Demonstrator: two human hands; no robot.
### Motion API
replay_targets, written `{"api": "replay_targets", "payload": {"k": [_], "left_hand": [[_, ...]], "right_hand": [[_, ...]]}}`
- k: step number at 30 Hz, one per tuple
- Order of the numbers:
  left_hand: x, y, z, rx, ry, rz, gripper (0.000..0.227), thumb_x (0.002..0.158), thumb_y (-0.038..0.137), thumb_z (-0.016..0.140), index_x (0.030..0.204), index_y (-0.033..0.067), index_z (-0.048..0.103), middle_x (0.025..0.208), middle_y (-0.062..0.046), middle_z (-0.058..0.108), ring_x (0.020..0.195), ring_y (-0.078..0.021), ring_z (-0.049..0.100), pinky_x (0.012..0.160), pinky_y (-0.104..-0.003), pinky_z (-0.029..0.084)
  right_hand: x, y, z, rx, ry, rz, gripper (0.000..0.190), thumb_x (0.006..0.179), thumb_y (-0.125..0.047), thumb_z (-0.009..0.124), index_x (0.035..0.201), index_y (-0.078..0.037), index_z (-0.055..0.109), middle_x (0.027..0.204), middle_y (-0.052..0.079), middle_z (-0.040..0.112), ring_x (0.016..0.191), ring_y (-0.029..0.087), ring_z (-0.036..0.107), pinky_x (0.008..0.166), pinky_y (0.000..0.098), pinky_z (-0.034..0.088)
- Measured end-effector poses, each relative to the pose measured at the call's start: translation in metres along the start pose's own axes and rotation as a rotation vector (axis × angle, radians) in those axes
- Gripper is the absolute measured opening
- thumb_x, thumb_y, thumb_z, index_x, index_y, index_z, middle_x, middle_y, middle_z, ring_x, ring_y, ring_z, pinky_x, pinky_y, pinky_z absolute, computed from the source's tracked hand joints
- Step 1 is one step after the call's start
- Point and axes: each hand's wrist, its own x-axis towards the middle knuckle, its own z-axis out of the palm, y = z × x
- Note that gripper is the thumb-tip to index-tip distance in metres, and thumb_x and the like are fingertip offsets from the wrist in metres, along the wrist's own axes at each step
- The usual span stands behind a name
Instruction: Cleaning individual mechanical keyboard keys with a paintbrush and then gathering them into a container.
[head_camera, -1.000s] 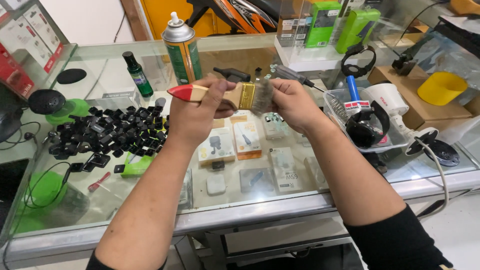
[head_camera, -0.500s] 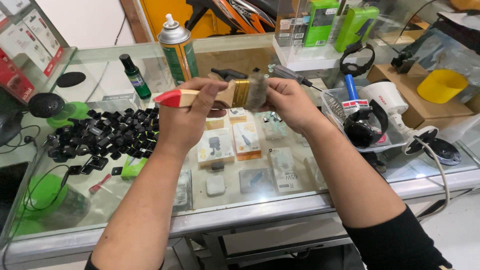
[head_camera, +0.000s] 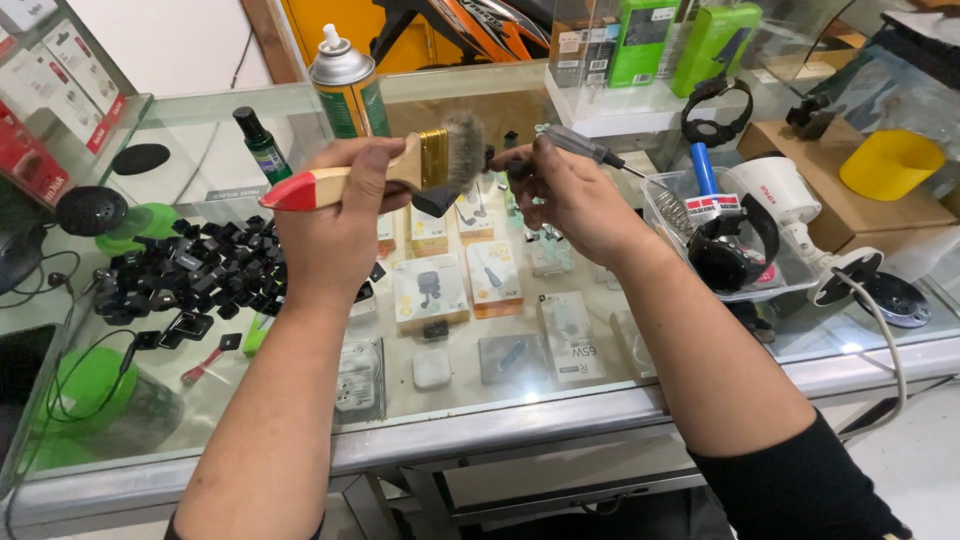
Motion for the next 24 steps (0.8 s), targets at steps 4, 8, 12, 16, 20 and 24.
{"api": "replay_targets", "payload": {"k": [4, 8, 12, 16, 20, 24], "left_hand": [[0.001, -0.003, -0.004, -0.058, -0.012, -0.036, 0.03, 0.107, 0.032, 0.059, 0.11, 0.006, 0.074, 0.095, -0.023, 0.075, 0.087, -0.0306, 0.078, 0.077, -0.039, 0.07], [-0.002, -0.009, 0.005, -0.149, -0.112, -0.156, 0.031, 0.102, 0.034, 0.063, 0.104, 0.0052, 0.075, 0.098, -0.022, 0.076, 0.08, -0.0295, 0.078, 0.071, -0.039, 0.071], [0.005, -0.012, -0.005, 0.071, -0.067, 0.059, 0.02, 0.103, 0.025, 0.069, 0.104, 0.0071, 0.078, 0.089, -0.02, 0.076, 0.078, -0.0283, 0.078, 0.068, -0.033, 0.069], [-0.003, 0.004, 0.003, -0.099, -0.124, -0.011, 0.028, 0.103, 0.035, 0.066, 0.104, 0.0089, 0.077, 0.09, -0.023, 0.074, 0.077, -0.0309, 0.078, 0.068, -0.038, 0.07], [0.002, 0.0, -0.005, 0.057, -0.211, 0.141, 0.017, 0.099, 0.028, 0.075, 0.103, 0.0118, 0.08, 0.084, -0.017, 0.075, 0.077, -0.0205, 0.074, 0.064, -0.03, 0.065], [-0.002, 0.008, 0.006, -0.029, -0.233, 0.272, 0.011, 0.095, 0.023, 0.081, 0.104, 0.016, 0.081, 0.094, -0.01, 0.08, 0.088, -0.011, 0.071, 0.075, -0.03, 0.063]], "right_hand": [[0.005, 0.004, 0.002, -0.333, -0.078, -0.123, 0.024, 0.101, -0.004, 0.064, 0.122, 0.007, 0.066, 0.089, 0.01, 0.061, 0.075, 0.015, 0.058, 0.062, 0.0253, 0.051], [0.006, 0.005, 0.008, -0.478, -0.121, -0.184, 0.012, 0.098, -0.003, 0.069, 0.109, -0.003, 0.074, 0.078, 0.005, 0.064, 0.071, 0.014, 0.06, 0.06, 0.0273, 0.052], [-0.004, -0.012, 0.012, -0.452, -0.099, -0.167, 0.019, 0.093, 0.003, 0.072, 0.113, 0.004, 0.073, 0.09, 0.013, 0.071, 0.084, 0.016, 0.065, 0.077, 0.0313, 0.057], [0.003, 0.007, 0.004, -0.463, -0.102, -0.133, 0.021, 0.094, 0.001, 0.071, 0.114, -0.001, 0.075, 0.092, 0.011, 0.074, 0.086, 0.016, 0.067, 0.079, 0.033, 0.059], [0.003, 0.004, 0.005, -0.494, -0.124, -0.146, 0.02, 0.094, -0.001, 0.072, 0.114, -0.001, 0.074, 0.094, 0.014, 0.076, 0.088, 0.019, 0.069, 0.082, 0.0372, 0.059], [0.007, 0.023, -0.013, -0.499, -0.108, -0.121, 0.025, 0.094, -0.007, 0.076, 0.119, -0.004, 0.075, 0.096, 0.015, 0.078, 0.084, 0.02, 0.074, 0.075, 0.0366, 0.06]]}}
